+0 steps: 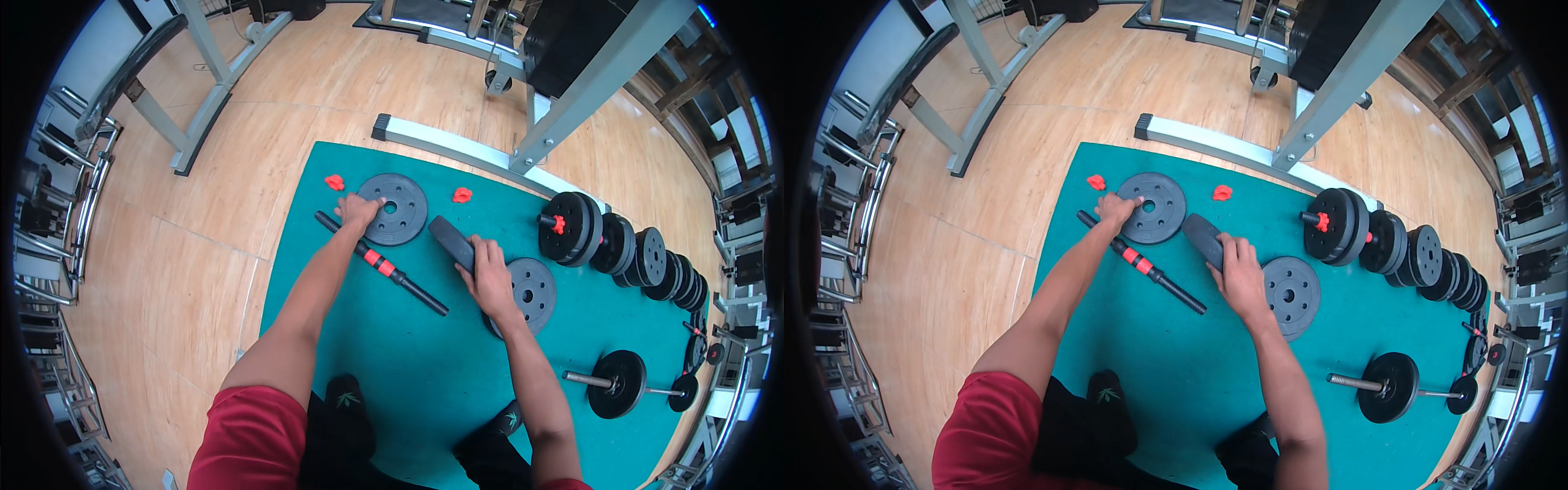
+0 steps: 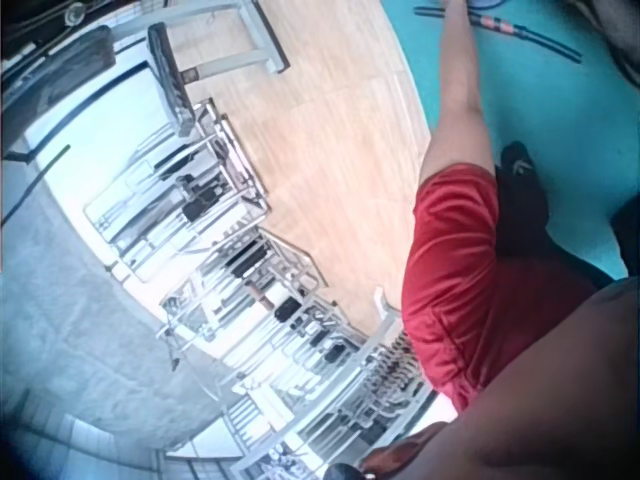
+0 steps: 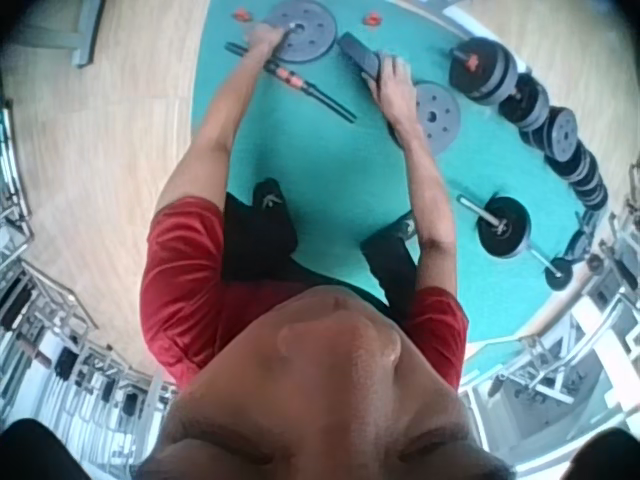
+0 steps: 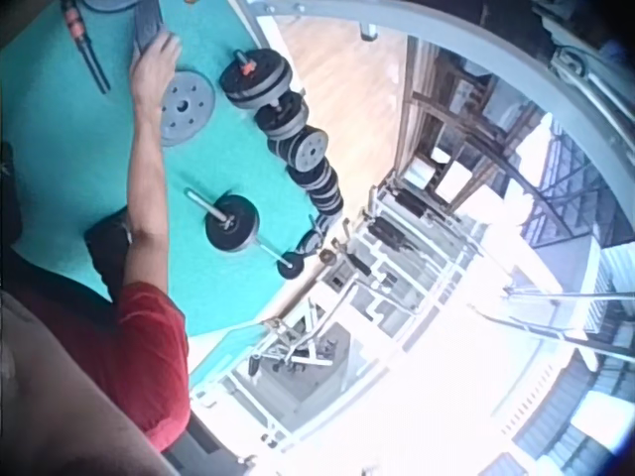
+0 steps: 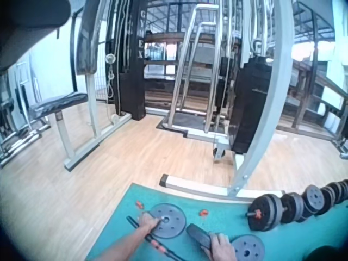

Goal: The person assembles adjustable dumbbells by sliding weighted plates onto threaded bars and securing them with spin-lock collars.

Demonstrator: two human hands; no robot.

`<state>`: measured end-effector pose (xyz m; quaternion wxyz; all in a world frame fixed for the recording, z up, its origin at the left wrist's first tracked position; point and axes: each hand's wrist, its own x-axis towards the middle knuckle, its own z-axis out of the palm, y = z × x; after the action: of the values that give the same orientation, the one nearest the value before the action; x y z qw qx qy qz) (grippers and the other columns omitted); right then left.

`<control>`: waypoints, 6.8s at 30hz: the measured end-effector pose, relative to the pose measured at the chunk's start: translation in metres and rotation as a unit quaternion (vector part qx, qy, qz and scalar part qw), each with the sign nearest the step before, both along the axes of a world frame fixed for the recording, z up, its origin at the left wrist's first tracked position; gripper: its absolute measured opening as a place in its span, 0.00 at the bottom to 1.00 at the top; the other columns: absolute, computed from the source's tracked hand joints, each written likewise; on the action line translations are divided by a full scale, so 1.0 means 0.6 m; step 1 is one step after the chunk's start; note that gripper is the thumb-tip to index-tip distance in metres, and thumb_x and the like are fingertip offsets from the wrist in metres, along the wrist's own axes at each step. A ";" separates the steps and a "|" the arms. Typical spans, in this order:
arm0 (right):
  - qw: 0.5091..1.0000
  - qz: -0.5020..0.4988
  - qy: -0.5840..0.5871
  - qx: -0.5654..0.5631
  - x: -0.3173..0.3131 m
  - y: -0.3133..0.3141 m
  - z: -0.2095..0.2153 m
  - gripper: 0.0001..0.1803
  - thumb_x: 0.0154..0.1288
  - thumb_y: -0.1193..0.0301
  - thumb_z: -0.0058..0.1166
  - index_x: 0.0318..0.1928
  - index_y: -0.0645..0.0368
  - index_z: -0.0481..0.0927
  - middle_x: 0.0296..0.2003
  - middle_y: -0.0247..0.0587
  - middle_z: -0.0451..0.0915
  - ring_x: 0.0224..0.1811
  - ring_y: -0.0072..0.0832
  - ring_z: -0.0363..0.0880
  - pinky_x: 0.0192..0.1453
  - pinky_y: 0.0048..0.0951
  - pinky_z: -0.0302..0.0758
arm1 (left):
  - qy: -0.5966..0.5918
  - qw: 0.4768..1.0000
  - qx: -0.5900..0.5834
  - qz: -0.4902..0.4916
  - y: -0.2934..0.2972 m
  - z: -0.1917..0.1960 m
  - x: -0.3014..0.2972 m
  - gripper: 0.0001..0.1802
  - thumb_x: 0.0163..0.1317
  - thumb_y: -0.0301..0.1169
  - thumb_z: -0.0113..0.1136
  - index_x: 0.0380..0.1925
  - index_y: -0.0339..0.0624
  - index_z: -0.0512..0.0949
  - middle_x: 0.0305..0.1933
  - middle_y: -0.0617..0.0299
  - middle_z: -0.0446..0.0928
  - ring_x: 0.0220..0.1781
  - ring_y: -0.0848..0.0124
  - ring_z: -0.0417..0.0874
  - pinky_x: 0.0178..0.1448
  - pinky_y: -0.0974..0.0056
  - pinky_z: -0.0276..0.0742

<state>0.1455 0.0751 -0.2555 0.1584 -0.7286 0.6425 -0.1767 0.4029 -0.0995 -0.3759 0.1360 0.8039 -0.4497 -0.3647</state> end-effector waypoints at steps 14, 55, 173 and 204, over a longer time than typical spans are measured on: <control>0.992 0.054 -0.114 0.004 -0.065 -0.012 0.002 0.34 0.61 0.73 0.63 0.67 0.55 0.66 0.58 0.52 0.74 0.59 0.51 0.74 0.62 0.45 0.73 | 0.336 0.940 0.009 -0.055 0.002 0.072 -0.038 0.36 0.53 0.41 0.75 0.53 0.20 0.75 0.51 0.41 0.82 0.48 0.59 0.86 0.53 0.57 0.83; 0.993 -0.095 0.020 0.061 -0.033 -0.122 -0.239 0.42 0.65 0.43 0.54 0.75 0.41 0.58 0.63 0.61 0.66 0.69 0.53 0.62 0.70 0.59 0.59 | 0.003 0.976 -0.219 -0.008 0.291 0.324 0.111 0.25 0.56 0.43 0.70 0.40 0.28 0.83 0.31 0.47 0.85 0.33 0.64 0.87 0.41 0.61 0.80; 0.962 -0.082 -0.043 0.257 -0.255 0.298 -0.074 0.22 0.63 0.55 0.61 0.45 0.63 0.79 0.24 0.57 0.81 0.31 0.54 0.83 0.38 0.50 0.77 | -0.296 0.754 -0.142 -0.569 0.304 0.111 0.118 0.62 0.47 0.62 0.67 0.74 0.36 0.53 0.52 0.50 0.72 0.55 0.56 0.68 0.58 0.52 0.61; 0.979 -0.135 0.099 0.113 -0.241 0.192 -0.071 0.26 0.60 0.47 0.64 0.41 0.58 0.79 0.35 0.48 0.83 0.38 0.49 0.84 0.38 0.49 0.78 | -0.263 0.733 -0.134 -0.612 0.232 0.022 -0.149 0.67 0.46 0.56 0.75 0.77 0.48 0.43 0.64 0.47 0.66 0.72 0.52 0.64 0.71 0.26 0.57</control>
<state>0.0007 0.1904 -0.2979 0.1497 -0.6265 0.7633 -0.0500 0.3134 0.0395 -0.3624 -0.1342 0.3918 -0.9068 -0.0790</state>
